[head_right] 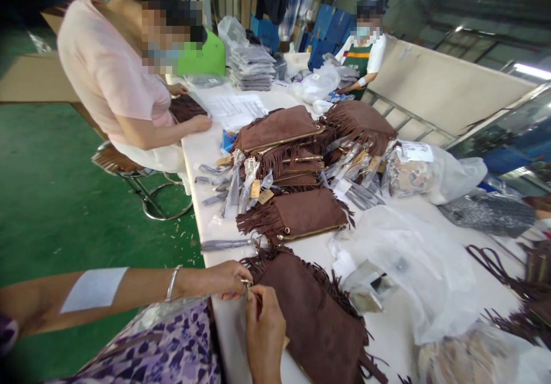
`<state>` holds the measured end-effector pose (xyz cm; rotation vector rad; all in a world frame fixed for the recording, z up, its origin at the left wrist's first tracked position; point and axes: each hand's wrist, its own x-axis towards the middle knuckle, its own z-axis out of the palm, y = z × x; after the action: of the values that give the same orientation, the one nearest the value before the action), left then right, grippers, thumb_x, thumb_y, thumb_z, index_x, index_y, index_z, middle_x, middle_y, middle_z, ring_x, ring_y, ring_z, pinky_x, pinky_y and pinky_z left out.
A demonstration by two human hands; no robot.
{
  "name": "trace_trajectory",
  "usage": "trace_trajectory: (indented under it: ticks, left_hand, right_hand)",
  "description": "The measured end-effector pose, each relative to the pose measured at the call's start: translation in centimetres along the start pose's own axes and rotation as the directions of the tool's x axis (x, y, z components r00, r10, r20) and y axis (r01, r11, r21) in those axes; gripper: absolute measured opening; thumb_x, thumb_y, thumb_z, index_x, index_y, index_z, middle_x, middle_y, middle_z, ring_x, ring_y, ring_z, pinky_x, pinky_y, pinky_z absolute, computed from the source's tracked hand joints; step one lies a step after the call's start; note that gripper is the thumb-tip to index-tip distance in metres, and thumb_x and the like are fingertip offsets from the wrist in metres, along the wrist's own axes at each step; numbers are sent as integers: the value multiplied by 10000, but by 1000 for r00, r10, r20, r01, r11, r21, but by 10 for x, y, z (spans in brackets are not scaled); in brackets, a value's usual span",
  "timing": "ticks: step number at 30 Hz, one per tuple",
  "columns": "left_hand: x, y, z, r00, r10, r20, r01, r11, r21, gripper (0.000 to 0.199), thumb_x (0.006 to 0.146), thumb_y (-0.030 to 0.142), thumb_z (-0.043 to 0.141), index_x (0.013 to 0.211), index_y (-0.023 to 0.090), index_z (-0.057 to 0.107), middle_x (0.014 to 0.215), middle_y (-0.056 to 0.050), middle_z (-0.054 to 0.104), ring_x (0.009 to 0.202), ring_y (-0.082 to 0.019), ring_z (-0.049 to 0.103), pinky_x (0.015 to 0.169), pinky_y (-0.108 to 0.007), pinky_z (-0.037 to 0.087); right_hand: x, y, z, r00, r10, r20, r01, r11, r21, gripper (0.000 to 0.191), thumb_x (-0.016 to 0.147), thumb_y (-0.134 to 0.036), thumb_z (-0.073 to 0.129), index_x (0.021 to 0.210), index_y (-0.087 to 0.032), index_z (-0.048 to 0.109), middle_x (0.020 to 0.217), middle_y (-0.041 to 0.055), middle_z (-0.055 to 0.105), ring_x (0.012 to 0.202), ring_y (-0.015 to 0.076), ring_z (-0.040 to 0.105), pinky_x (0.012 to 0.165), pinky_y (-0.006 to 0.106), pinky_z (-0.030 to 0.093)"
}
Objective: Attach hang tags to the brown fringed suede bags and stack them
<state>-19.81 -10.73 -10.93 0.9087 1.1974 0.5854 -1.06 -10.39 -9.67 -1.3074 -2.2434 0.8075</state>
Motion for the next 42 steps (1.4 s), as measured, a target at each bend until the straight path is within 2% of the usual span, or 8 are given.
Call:
trace_trajectory:
  ticks: [3, 10, 16, 22, 30, 34, 37, 42]
  left_hand:
    - [0, 0, -1, 1000, -12, 22, 13, 999, -40, 137, 607, 254, 578, 710, 180, 629, 551, 34, 548, 448, -99, 456, 389, -191, 290]
    - [0, 1, -3, 999, -39, 36, 43, 995, -94, 161, 551, 239, 551, 676, 179, 633, 511, 36, 521, 427, -95, 421, 389, -196, 288]
    - [-3, 3, -4, 999, -16, 42, 22, 989, -144, 171, 595, 314, 618, 694, 177, 639, 542, 40, 542, 449, -95, 433, 412, -208, 307]
    - [4, -4, 3, 997, -47, -61, 36, 984, -174, 197, 616, 353, 637, 633, 163, 591, 539, 24, 558, 435, -90, 438, 403, -201, 305]
    - [13, -10, 9, 992, -96, -84, 81, 982, -172, 180, 618, 330, 617, 591, 158, 570, 520, 13, 566, 437, -99, 476, 389, -192, 315]
    - [12, -13, 6, 997, -69, -37, 61, 980, -191, 157, 617, 307, 615, 588, 156, 583, 535, 15, 579, 440, -87, 473, 392, -187, 334]
    - [9, -13, 4, 999, -50, -17, 47, 983, -180, 160, 613, 307, 625, 587, 157, 579, 544, 15, 586, 449, -86, 481, 399, -183, 342]
    - [7, -16, 5, 999, -22, -26, 19, 992, -127, 189, 640, 340, 639, 656, 160, 583, 577, 8, 606, 484, -105, 531, 418, -182, 358]
  right_hand:
    - [0, 3, -4, 997, 66, 48, -71, 993, 96, 181, 950, -332, 455, 945, -228, 603, 887, 12, 683, 785, 160, 652, 716, 242, 469]
    - [0, 6, -4, 990, 121, 77, -122, 992, 16, 222, 951, -375, 436, 932, -227, 600, 860, 26, 688, 739, 177, 653, 681, 266, 465]
    - [12, -6, -8, 996, 72, 53, -66, 991, -115, 215, 950, -334, 419, 902, -229, 601, 835, 27, 692, 701, 175, 658, 641, 260, 459]
    - [19, -14, -5, 997, -61, 47, 73, 945, -320, 263, 979, -282, 358, 861, -232, 587, 808, 22, 640, 653, 159, 627, 558, 242, 401]
    - [2, 3, -2, 976, -207, 65, 217, 950, -225, 292, 995, -216, 335, 1031, -225, 624, 967, 51, 622, 737, 139, 640, 628, 220, 450]
    - [4, 4, -6, 984, -152, 96, 161, 983, -85, 278, 974, -195, 369, 1010, -229, 642, 945, 40, 621, 791, 139, 638, 712, 219, 463]
    - [12, 3, -8, 986, -39, 160, 44, 999, -28, 230, 944, -208, 419, 912, -227, 645, 893, 23, 630, 779, 145, 629, 722, 230, 453]
    - [26, 1, -11, 944, 141, 297, -160, 986, 40, 156, 878, -212, 476, 848, -238, 627, 827, -4, 665, 758, 166, 629, 702, 247, 434]
